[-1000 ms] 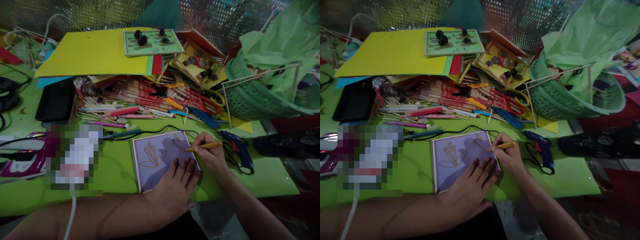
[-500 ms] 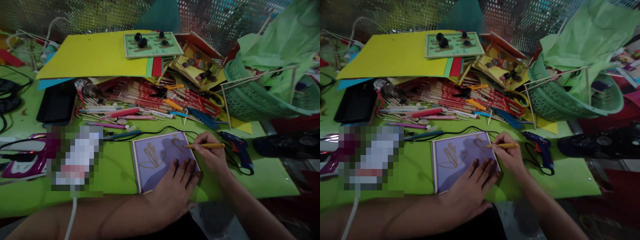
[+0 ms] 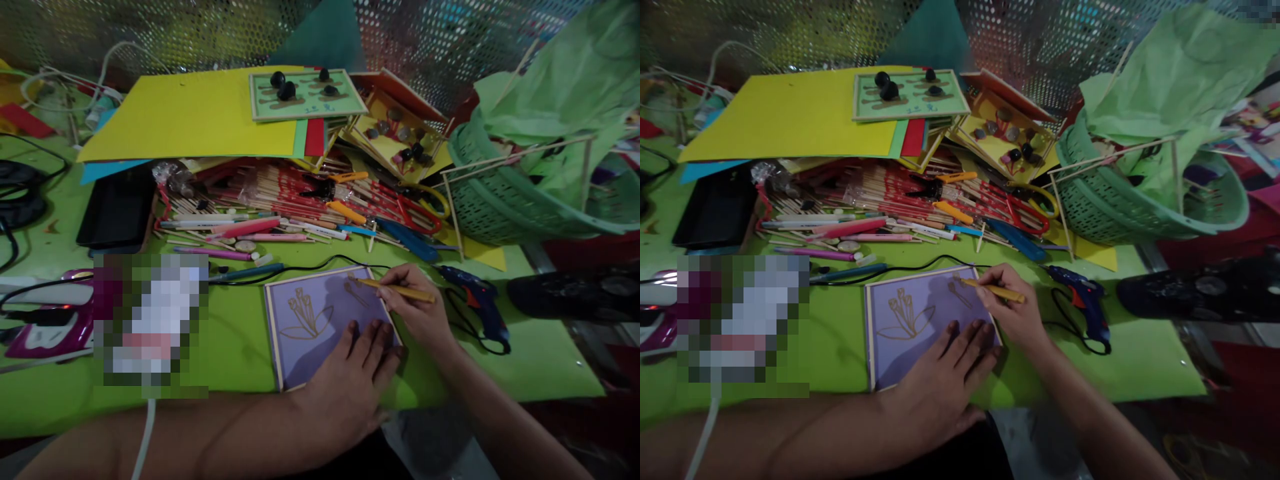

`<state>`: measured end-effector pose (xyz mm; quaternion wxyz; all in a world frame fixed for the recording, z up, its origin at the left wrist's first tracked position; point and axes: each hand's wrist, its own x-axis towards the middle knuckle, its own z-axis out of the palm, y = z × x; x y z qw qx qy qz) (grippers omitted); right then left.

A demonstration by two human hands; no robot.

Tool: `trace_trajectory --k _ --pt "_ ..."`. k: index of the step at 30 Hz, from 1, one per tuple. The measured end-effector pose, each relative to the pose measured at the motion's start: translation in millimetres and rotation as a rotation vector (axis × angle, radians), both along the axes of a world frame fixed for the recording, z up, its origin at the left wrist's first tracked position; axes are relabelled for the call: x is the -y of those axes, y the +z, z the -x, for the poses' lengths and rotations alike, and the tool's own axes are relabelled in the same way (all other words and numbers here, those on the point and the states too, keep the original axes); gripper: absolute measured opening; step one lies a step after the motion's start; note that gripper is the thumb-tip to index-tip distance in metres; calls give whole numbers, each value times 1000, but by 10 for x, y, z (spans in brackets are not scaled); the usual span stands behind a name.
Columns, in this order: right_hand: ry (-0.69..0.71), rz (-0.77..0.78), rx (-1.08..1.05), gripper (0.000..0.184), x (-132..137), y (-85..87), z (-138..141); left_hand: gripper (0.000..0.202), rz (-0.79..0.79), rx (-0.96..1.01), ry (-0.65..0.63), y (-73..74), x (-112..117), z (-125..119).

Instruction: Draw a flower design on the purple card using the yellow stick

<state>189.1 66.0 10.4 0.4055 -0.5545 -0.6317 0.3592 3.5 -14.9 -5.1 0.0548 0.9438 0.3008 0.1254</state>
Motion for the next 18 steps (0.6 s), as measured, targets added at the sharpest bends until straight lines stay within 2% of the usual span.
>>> trace_trajectory --k 11,18 --pt "10 -57 104 7 -16 5 19 80 12 3 3 13 -10 1" --pt "27 -51 93 5 -24 33 56 81 10 25 6 25 -6 3"
